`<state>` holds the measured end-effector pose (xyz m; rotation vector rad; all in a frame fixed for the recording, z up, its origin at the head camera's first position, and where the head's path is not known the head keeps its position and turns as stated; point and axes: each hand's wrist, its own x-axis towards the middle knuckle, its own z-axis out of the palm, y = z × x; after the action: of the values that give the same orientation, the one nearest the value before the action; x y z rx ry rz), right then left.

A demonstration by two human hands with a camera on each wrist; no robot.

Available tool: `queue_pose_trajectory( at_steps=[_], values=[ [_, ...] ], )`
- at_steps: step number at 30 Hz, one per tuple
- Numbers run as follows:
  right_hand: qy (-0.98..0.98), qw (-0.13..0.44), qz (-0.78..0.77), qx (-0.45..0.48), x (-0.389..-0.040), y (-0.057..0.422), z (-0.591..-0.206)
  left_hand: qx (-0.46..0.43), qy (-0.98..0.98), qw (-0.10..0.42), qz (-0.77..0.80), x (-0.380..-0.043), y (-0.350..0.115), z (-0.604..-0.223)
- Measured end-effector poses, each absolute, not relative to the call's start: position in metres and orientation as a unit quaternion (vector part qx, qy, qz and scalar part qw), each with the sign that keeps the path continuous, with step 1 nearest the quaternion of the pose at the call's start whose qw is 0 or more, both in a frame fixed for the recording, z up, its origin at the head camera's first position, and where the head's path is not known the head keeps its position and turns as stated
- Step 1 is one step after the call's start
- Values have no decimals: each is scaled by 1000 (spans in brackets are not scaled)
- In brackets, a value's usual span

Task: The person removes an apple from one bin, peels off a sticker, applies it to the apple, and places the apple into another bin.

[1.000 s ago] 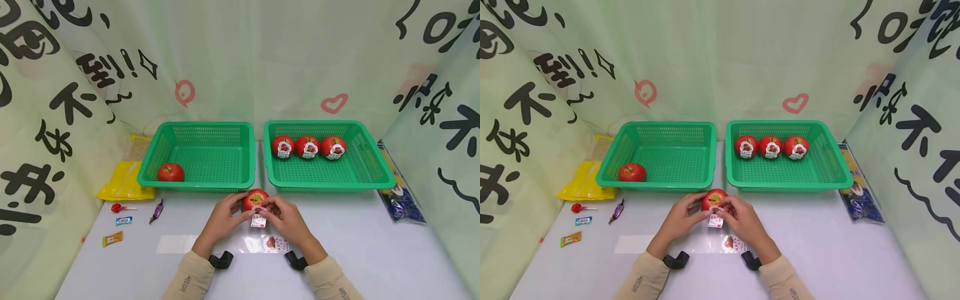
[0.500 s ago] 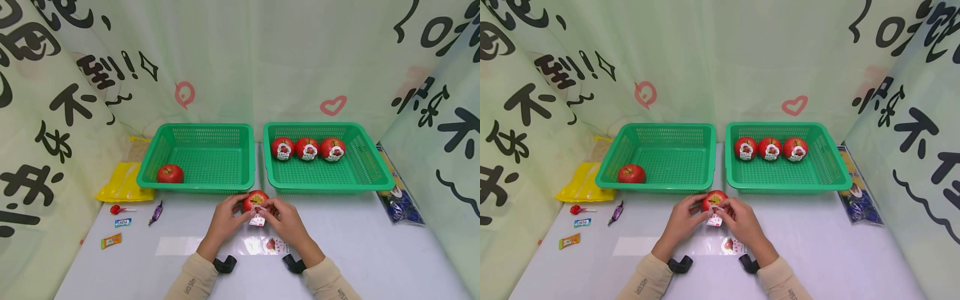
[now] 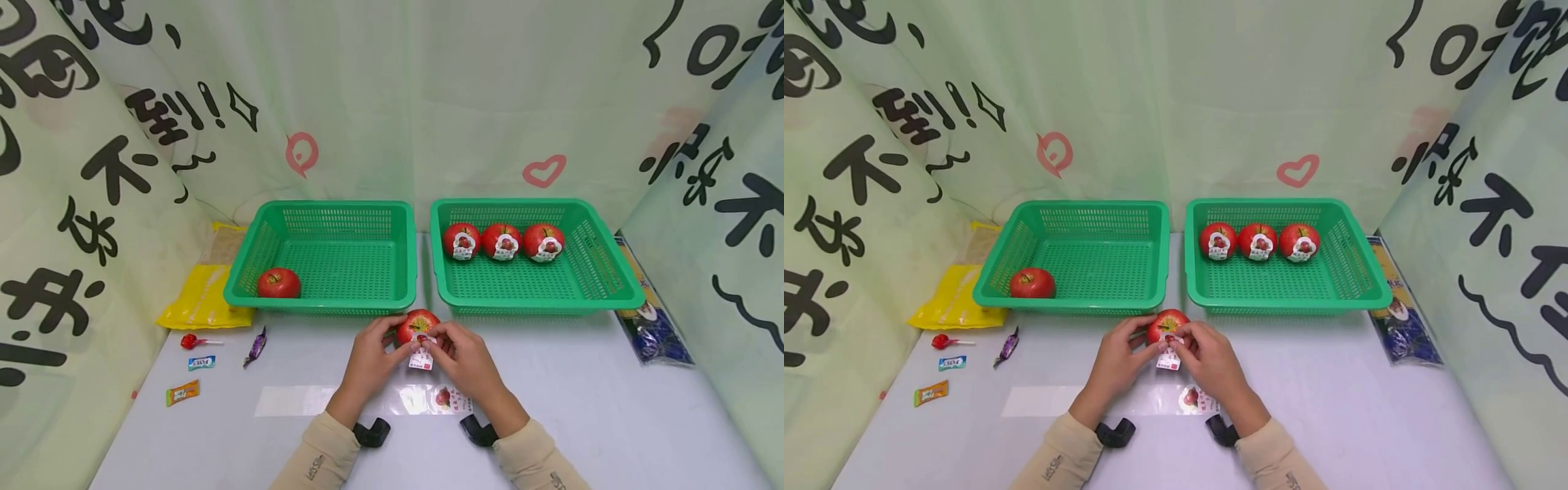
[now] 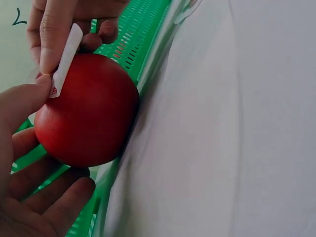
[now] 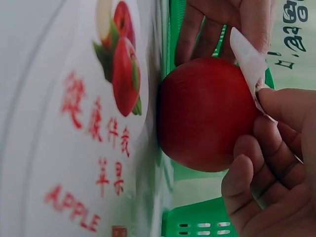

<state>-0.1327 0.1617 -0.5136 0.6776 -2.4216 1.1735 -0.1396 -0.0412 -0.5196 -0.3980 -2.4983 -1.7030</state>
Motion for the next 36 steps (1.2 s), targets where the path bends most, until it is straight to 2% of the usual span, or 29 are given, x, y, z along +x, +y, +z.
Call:
queue_pose_trajectory(
  at_steps=[9, 19, 36],
  values=[
    [-879, 251, 325, 240, -134, 162, -512, -134, -832, 49, -536, -139, -42, -520],
    [-901, 176, 347, 193, -129, 161, -508, -130, -846, 50, -515, -137, -41, -519],
    [-903, 168, 346, 193, -129, 160, -506, -131, -845, 68, -513, -137, -41, -517]
  ],
)
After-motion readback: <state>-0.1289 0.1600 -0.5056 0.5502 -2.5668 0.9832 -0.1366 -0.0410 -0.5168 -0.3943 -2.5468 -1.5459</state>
